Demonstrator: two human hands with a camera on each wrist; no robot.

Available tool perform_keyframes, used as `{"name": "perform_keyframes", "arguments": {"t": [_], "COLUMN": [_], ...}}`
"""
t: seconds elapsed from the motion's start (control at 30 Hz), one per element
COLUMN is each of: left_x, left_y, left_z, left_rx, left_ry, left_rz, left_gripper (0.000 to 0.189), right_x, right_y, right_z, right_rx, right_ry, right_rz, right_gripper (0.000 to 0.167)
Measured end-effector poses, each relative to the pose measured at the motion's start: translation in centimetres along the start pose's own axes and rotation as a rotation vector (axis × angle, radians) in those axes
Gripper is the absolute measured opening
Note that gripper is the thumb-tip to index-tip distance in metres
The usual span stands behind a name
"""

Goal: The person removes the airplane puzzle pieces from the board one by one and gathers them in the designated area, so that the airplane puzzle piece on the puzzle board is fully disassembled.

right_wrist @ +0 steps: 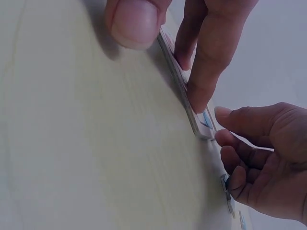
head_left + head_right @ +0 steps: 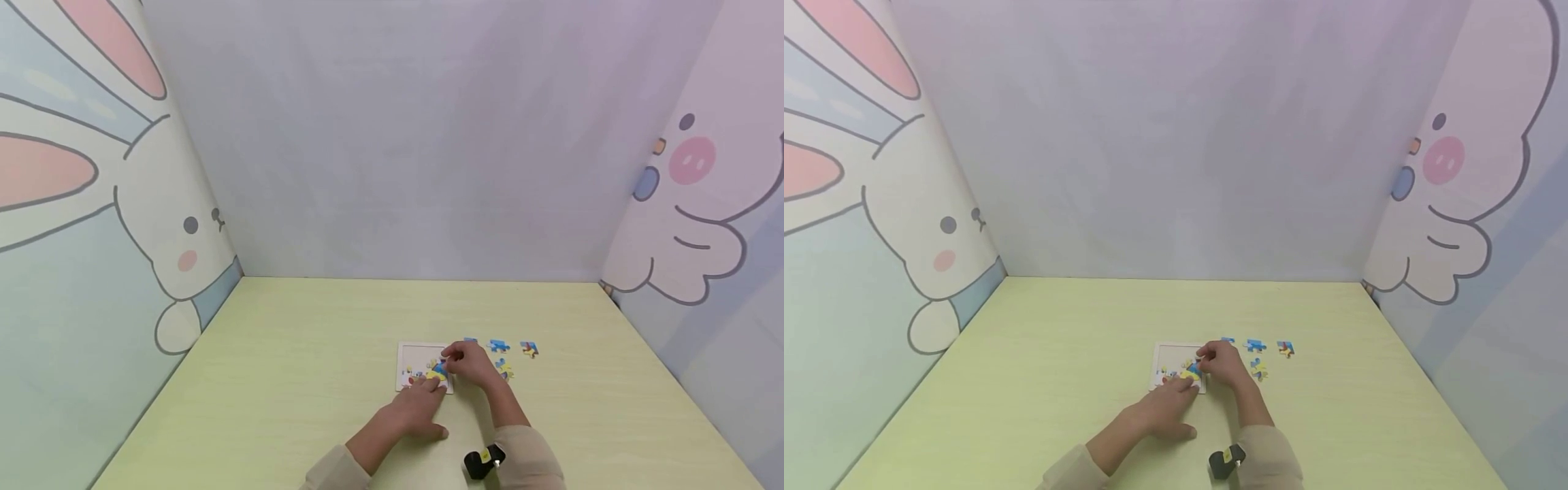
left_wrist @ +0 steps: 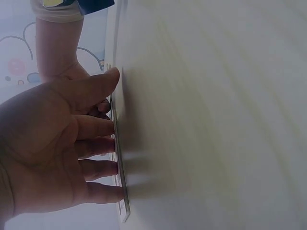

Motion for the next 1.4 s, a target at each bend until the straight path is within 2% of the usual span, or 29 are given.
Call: {"name": "perform_keyframes", "arguments": {"t": [0.33,0.9,1.4], "left_x": [-0.13,-0.44,-0.34], "left_y": [0.09,0.01,0.01], "left_z": [-0.28,-0.43,-0.41], "left_rx": [-0.023,-0.029,-0.021], "left_ry": [-0.004,-0.001,-0.007], "left_rz": [-0.011,-0.007,-0.009], "left_gripper": [0.072,0.072,0.071], "right_x": [-0.22,-0.41,-0.2], "right_y": [0.03,0.01,0.25], "right_z": [-0.16,-1.0,-0.11], "right_rx": [0.063,0.041,-0.026], "right_ry": [-0.033,-0.062,0.014], "right_rz": [0.013,0.011,0.013], "right_gripper": [0.011,0.013,0.01]}}
Point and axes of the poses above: each hand's wrist, its own x-axis away from the middle knuckle, its own y-axis out of the back of the hand, z = x × y, the point moved 9 cm from there along -x, towards the middle knuckle, and after that the axes turned 7 degrees about y, right-handed, at the moved point
